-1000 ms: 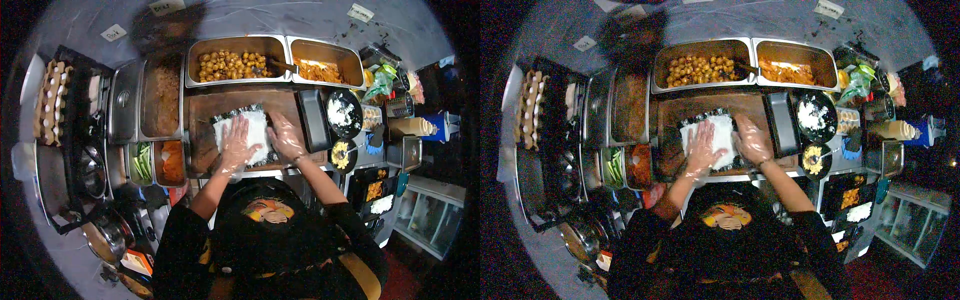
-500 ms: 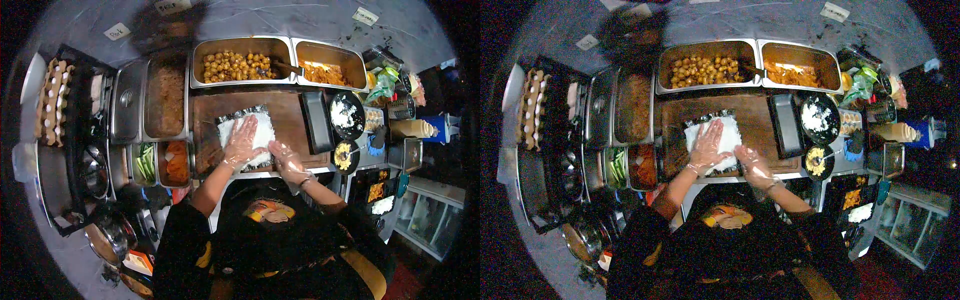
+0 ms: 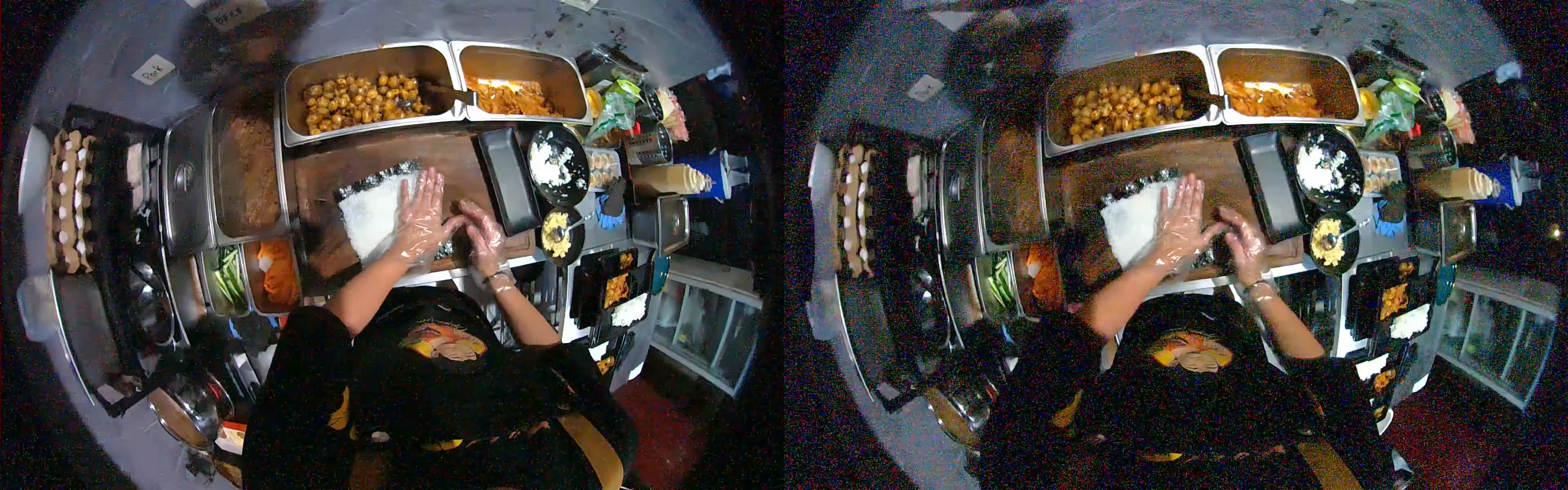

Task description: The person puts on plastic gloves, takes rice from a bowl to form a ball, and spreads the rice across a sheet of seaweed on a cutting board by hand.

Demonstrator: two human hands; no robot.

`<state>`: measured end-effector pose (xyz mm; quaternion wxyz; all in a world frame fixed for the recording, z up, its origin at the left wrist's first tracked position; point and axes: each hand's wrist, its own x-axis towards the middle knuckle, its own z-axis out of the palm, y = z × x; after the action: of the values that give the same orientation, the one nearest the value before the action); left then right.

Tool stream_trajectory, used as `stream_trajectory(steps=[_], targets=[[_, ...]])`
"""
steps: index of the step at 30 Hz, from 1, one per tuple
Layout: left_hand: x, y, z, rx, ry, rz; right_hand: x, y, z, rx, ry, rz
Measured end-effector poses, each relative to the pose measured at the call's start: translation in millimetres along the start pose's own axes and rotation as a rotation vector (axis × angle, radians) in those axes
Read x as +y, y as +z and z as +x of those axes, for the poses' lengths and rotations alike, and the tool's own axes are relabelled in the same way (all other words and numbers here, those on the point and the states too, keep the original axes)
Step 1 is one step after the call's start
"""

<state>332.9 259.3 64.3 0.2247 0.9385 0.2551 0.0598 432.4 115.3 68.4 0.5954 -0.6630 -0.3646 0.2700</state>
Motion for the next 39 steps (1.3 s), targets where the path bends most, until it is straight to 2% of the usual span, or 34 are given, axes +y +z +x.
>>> stream_trajectory(steps=[2,4,5,7,8,10,12,14,15,17,18,20,21,22,24,25,26,27,28,30,31,32,34,35,36,38,39], targets=[[5,1,7,0.026,0.033,0.021,-6,4,2,-0.020,0.075,-0.127],[6,10,21,0.089,0.095,0.150,-8,8,4,0.084,0.060,-0.196],[7,6,23,0.016,0.116,0.068,-5,3,8,0.122,-0.019,-0.257],[1,12,20,0.051,0.165,-0.082,-20,-22,18,0.206,-0.209,-0.412],[7,-6,9,-0.009,0.065,-0.113,-54,-44,23,0.217,-0.061,-0.649],[7,-21,-21,0.027,0.042,-0.060,-47,-97,51,0.384,-0.247,-0.830],[2,-17,-46,-0.004,0.015,0.129,-41,-144,73,0.370,-0.210,-0.953],[6,-14,-50,-0.014,-0.001,0.160,35,-204,98,0.103,-0.242,-1.135],[7,-12,-51,-0.019,-0.013,0.188,34,-202,110,0.100,-0.245,-1.127],[7,-9,-49,-0.011,-0.016,0.177,25,-189,131,-0.170,0.437,-1.336],[6,-9,-47,-0.003,-0.012,0.161,35,-190,130,-0.183,0.425,-1.331],[8,-14,-47,-0.017,-0.019,0.152,68,-204,114,0.075,0.064,-1.247],[8,-15,-45,-0.027,-0.007,0.137,70,-214,118,0.002,0.114,-1.209],[6,-12,-45,-0.027,-0.007,0.141,71,-223,112,0.036,-0.256,-1.263],[1,-10,-45,0.008,0.023,0.171,74,-233,118,0.139,0.283,-0.841],[-3,-10,-45,0.014,0.013,0.172,72,-237,118,0.179,0.271,-0.513],[-7,-11,-46,0.046,-0.001,0.044,71,-240,116,0.212,0.259,-0.185],[-10,-13,-49,0.076,-0.013,-0.085,55,-242,111,0.235,0.325,-0.101],[-8,-17,-52,0.077,-0.021,-0.086,49,-245,109,0.227,0.326,-0.101],[-5,-21,-62,0.194,-0.318,-0.647,42,-249,107,0.201,0.337,0.531],[-4,-11,-64,0.434,-0.181,-0.807,42,-250,116,0.236,0.466,0.697],[-5,-7,-69,0.438,-0.184,-0.803,41,-251,119,0.230,0.467,0.699],[-6,-8,-78,0.489,-0.257,-1.073,17,-237,124,0.449,0.561,0.806],[-11,-9,-84,0.454,-0.264,-1.074,15,-232,127,0.407,0.531,0.640],[-12,-6,-87,0.456,-0.270,-1.067,19,-230,127,0.401,0.536,0.645],[-11,3,-92,0.481,-0.356,-1.223,25,-224,128,0.516,0.522,0.529],[-8,5,-94,0.489,-0.362,-1.217,29,-225,131,0.507,0.601,0.484]])
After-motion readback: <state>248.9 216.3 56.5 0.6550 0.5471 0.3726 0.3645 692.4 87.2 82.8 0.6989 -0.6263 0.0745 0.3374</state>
